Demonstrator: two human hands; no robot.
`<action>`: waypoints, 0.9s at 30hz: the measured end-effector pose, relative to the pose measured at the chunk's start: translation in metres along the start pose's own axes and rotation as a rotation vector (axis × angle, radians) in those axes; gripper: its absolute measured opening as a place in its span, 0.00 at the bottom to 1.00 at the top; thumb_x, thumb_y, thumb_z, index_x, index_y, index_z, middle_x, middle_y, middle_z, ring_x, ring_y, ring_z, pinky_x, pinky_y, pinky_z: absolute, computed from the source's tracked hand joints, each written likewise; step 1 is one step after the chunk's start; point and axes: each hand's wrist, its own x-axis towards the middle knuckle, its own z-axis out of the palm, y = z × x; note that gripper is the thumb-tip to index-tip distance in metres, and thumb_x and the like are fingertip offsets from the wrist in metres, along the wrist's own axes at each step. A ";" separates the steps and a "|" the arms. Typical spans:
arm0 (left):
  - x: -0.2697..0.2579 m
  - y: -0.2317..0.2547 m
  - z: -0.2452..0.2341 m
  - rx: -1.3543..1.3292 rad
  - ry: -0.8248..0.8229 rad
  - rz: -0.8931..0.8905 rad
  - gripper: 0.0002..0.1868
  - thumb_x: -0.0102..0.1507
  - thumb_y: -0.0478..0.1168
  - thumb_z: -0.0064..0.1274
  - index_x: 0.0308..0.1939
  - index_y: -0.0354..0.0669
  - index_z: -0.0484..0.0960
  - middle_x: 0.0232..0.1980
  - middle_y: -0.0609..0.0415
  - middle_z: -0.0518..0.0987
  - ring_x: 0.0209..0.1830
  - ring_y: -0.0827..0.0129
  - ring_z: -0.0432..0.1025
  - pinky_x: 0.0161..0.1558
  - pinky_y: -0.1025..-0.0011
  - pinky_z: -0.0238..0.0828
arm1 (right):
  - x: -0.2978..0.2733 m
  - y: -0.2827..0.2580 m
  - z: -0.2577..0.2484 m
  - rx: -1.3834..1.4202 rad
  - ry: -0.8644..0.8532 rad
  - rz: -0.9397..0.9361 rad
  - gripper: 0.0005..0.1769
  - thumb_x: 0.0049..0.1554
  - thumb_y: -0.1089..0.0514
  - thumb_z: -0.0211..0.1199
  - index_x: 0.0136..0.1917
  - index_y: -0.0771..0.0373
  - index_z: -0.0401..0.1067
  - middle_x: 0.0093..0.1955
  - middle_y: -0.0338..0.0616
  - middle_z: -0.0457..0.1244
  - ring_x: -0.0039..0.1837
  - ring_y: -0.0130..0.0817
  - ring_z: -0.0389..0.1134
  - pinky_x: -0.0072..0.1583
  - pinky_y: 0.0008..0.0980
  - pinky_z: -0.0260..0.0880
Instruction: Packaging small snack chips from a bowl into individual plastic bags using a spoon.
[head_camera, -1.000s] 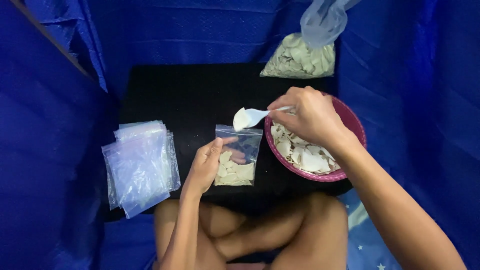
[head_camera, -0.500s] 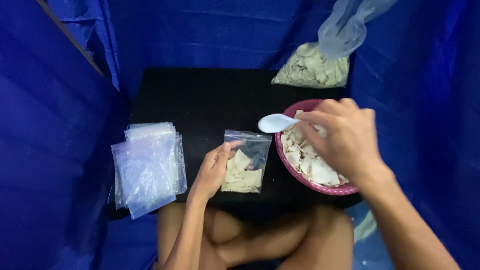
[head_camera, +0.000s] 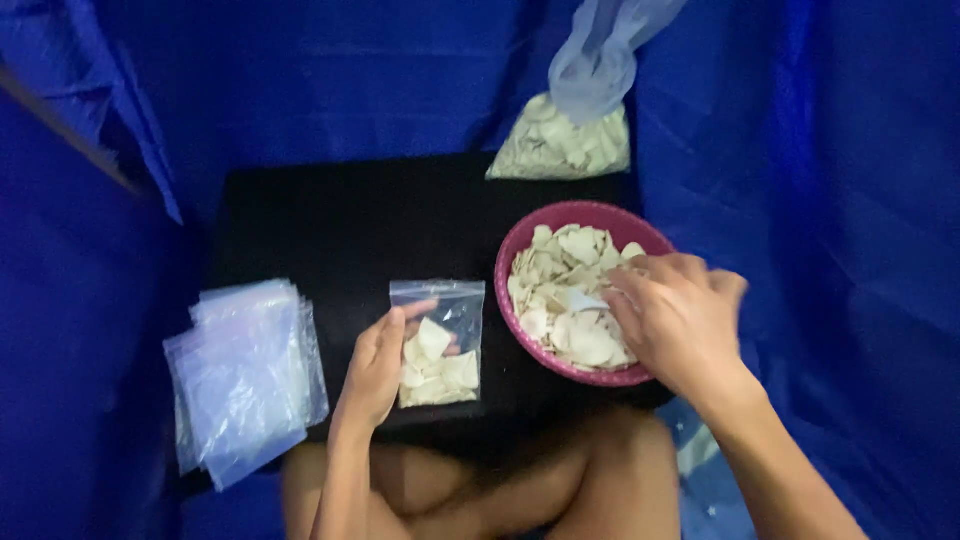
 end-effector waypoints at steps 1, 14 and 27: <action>0.000 0.002 0.002 -0.007 0.001 -0.007 0.28 0.71 0.49 0.32 0.64 0.32 0.74 0.45 0.36 0.85 0.38 0.57 0.82 0.37 0.71 0.78 | -0.006 -0.003 -0.012 -0.004 -0.009 -0.003 0.17 0.58 0.42 0.61 0.56 0.48 0.78 0.60 0.35 0.69 0.59 0.46 0.68 0.55 0.53 0.60; 0.002 -0.003 -0.001 -0.063 -0.006 0.031 0.29 0.71 0.52 0.34 0.64 0.33 0.74 0.45 0.37 0.84 0.38 0.58 0.81 0.38 0.70 0.80 | -0.046 -0.024 -0.038 0.234 -0.054 -0.104 0.13 0.53 0.44 0.67 0.50 0.47 0.80 0.49 0.33 0.63 0.48 0.38 0.59 0.52 0.42 0.53; -0.017 0.018 0.014 -0.167 0.213 0.337 0.33 0.72 0.58 0.29 0.60 0.35 0.79 0.46 0.38 0.86 0.46 0.59 0.82 0.49 0.64 0.81 | -0.016 -0.178 0.055 1.696 -0.282 0.373 0.14 0.60 0.60 0.62 0.57 0.70 0.76 0.40 0.56 0.71 0.35 0.42 0.76 0.36 0.35 0.80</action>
